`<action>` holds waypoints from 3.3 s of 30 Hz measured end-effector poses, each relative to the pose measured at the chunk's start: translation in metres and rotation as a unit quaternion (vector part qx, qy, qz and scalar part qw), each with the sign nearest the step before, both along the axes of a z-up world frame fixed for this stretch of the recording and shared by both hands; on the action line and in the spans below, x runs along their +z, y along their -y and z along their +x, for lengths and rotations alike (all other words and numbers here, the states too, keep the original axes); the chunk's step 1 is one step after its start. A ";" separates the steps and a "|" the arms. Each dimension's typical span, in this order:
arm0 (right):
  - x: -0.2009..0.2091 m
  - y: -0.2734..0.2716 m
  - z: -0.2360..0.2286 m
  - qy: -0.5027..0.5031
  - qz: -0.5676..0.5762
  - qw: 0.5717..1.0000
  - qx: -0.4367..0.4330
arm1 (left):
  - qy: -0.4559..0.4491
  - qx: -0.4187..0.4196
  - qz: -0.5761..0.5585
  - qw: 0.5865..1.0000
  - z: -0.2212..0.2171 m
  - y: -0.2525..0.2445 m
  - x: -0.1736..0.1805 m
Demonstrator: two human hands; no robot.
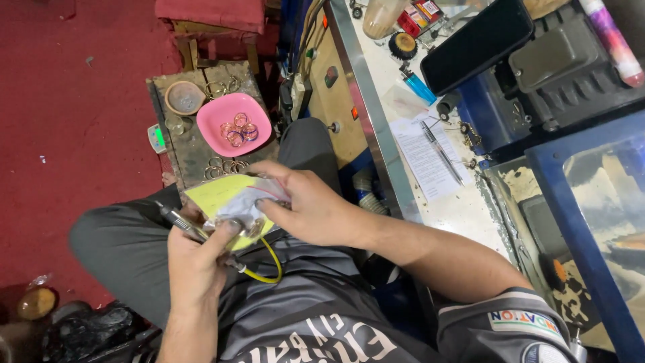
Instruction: A person uses a pneumatic tool to work on a ring at a jewelry workbench and then handles several small bags of jewelry.
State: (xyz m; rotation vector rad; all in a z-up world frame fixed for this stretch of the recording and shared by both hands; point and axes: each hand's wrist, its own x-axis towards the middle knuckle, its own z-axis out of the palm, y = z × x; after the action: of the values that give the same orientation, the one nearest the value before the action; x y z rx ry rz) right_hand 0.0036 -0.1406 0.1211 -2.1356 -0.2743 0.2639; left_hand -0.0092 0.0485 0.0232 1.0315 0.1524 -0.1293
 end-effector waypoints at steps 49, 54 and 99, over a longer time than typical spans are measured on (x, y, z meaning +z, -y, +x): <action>0.024 0.252 0.062 0.034 0.037 0.960 -0.275 | -0.011 0.008 -0.012 1.000 -0.005 -0.017 -0.009; 0.035 0.239 0.058 -0.005 -0.008 0.955 -0.298 | -0.015 0.010 -0.012 1.000 -0.005 -0.018 -0.009; -0.130 0.065 0.272 -0.079 0.314 0.884 -0.337 | 0.014 0.135 -0.095 0.986 0.028 -0.112 -0.067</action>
State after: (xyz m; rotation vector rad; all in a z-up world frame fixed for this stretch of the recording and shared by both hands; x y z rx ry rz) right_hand 0.2757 -0.2053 -0.0088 -1.4346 0.4359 -0.0631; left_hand 0.0188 0.1605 -0.0435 0.8127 0.2473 0.1161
